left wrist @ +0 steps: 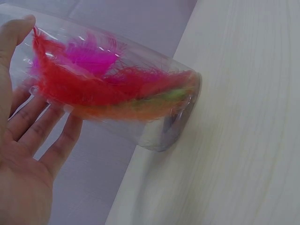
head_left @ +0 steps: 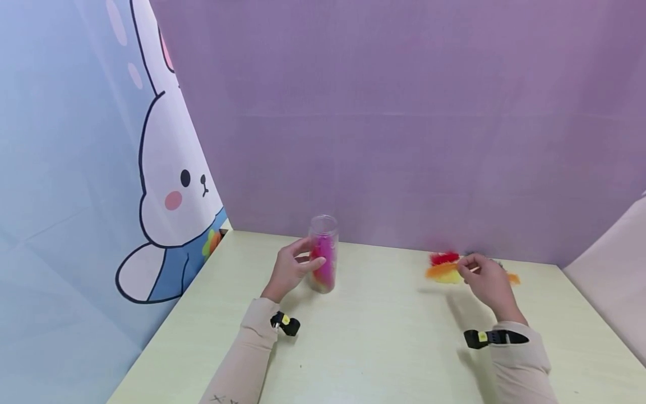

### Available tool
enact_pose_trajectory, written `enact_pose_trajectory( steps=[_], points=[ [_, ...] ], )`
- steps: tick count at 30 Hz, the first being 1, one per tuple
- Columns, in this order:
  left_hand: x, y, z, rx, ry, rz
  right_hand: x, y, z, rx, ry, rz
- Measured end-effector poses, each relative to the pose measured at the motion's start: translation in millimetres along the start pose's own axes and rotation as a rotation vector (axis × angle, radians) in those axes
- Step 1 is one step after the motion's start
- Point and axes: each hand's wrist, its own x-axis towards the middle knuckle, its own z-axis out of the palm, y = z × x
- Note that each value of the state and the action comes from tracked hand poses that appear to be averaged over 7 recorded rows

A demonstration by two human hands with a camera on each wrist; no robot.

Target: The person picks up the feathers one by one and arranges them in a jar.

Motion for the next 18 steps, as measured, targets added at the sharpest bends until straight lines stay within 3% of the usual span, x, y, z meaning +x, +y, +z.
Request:
enact_pose_trajectory(
  steps=[4, 18],
  points=[
    [0.2, 1.2, 0.2, 0.002, -0.001, 0.001, 0.2, -11, 1, 0.025, 0.012, 0.010],
    [0.7, 1.2, -0.2, -0.016, -0.007, 0.005, -3.1, -46, 13, 0.028, 0.135, -0.087]
  ],
)
